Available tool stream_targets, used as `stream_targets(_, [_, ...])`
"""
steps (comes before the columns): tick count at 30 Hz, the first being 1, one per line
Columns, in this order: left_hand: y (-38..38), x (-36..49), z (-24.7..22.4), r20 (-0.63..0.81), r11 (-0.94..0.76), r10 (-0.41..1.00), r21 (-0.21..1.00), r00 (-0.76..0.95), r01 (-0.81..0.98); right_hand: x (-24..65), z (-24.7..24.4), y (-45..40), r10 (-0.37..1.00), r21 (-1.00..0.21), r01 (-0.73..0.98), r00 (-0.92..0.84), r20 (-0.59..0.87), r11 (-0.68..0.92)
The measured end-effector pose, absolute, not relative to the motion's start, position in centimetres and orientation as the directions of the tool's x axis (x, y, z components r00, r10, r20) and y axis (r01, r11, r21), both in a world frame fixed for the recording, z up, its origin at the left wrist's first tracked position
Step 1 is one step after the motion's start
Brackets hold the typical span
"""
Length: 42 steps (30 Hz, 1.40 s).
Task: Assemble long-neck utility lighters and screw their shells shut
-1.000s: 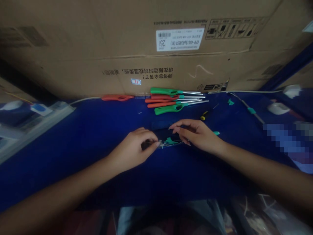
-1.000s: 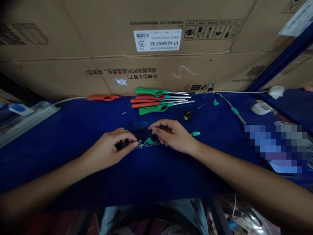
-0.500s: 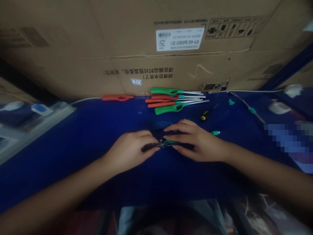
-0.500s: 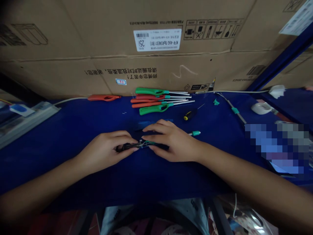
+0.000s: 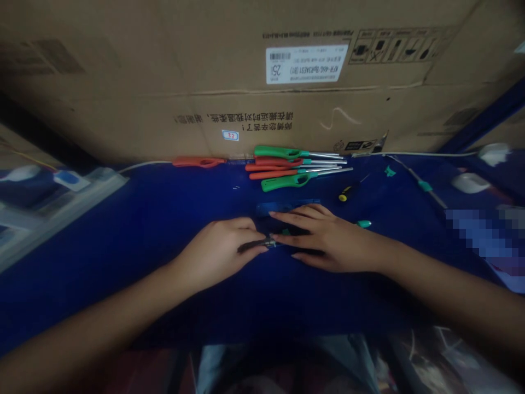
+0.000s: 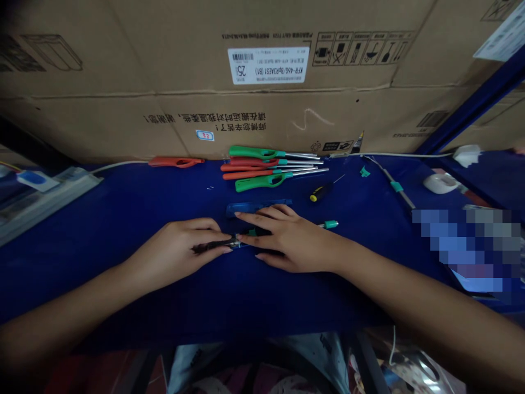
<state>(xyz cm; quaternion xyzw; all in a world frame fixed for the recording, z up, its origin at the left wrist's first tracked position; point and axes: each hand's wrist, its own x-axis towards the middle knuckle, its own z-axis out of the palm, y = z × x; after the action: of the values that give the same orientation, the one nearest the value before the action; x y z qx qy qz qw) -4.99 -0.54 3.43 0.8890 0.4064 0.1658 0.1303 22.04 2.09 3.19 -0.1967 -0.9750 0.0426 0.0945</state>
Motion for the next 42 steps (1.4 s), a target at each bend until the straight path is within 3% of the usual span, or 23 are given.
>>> stream_targets(11, [-0.1,-5.0,3.7,0.128,-0.486,0.848,0.578,0.515,0.656,21.9,3.3,1.5,0.395,-0.137,0.377,-0.908,0.139,0.916])
stream_targets(33, [-0.1,-5.0,3.4,0.086,-0.395,0.893,0.623,0.442,0.675,20.8,3.0,-0.4,0.441,-0.061,0.437,-0.888,0.128,0.897])
stream_targets(39, [0.1,-5.2,3.2,0.102,-0.429,0.873,0.626,0.477,0.651,21.4,4.0,0.5,0.51,-0.167,0.482,-0.807,0.299,0.86])
stream_targets(42, [0.1,-5.2,3.4,0.116,-0.453,0.869,0.582,0.482,0.676,21.8,4.2,0.9,0.61,-0.286,0.543,-0.747,0.266,0.789])
